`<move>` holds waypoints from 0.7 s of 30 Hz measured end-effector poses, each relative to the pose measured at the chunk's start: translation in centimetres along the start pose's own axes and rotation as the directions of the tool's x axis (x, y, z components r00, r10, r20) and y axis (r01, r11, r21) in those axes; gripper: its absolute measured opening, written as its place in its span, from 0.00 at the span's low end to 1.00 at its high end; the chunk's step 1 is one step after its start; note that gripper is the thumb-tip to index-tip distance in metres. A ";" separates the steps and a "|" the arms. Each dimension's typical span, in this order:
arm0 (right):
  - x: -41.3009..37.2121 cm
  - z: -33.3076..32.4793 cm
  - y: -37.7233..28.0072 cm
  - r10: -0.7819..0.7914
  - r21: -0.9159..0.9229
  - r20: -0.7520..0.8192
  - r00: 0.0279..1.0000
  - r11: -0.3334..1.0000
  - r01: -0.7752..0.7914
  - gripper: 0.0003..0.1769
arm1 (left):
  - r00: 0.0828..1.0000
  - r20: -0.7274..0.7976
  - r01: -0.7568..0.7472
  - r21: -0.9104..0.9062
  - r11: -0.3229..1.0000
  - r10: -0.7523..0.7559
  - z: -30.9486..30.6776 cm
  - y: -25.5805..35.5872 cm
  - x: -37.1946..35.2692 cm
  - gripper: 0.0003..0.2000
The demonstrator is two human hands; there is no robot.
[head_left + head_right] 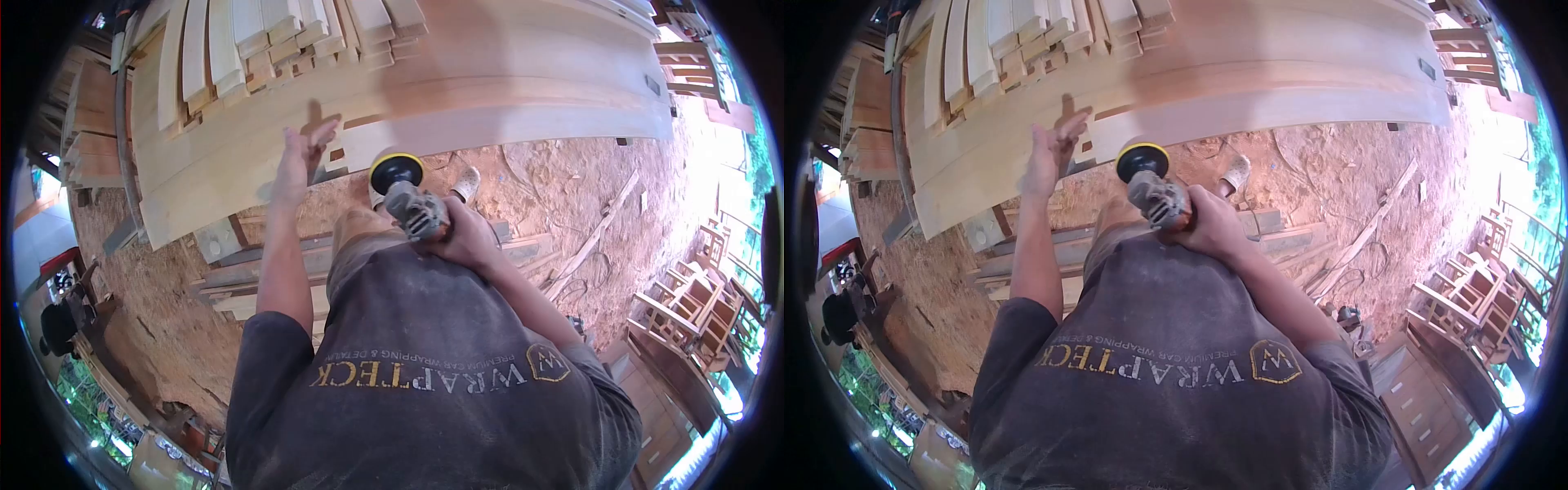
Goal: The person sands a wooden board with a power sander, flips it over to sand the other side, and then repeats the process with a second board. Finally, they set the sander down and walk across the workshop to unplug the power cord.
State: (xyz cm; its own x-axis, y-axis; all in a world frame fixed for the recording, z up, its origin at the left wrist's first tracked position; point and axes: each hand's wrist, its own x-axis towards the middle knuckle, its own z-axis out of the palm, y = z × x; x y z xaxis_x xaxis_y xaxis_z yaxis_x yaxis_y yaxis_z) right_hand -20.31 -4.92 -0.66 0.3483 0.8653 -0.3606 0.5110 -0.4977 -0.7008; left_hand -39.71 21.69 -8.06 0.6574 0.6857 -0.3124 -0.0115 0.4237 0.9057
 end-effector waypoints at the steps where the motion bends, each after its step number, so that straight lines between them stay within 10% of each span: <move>1: 0.3 0.5 -0.6 -0.039 -0.046 0.041 0.998 0.998 0.040 0.32 | 1.000 -0.002 0.002 0.000 1.000 -0.002 -0.4 -0.4 0.0 0.41; 13: 0.7 0.1 -1.9 0.027 -0.115 0.076 0.997 0.993 -0.018 0.32 | 0.988 -0.041 0.149 -0.025 0.989 -0.150 -1.5 -0.4 1.9 0.37; 21: -1.7 -4.1 5.4 0.189 0.078 -0.231 0.954 0.981 -0.176 0.31 | 0.998 -0.008 -0.046 0.583 0.811 0.063 2.8 1.7 4.3 0.36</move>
State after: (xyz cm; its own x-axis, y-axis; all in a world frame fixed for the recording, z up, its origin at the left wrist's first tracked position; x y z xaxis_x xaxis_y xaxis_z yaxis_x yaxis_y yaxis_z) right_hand -14.93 -9.36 -1.27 0.6107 0.7179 -0.3343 0.3795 -0.6358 -0.6721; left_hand -34.74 23.68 -7.06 0.6491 0.7158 -0.2575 0.4000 -0.0333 0.9159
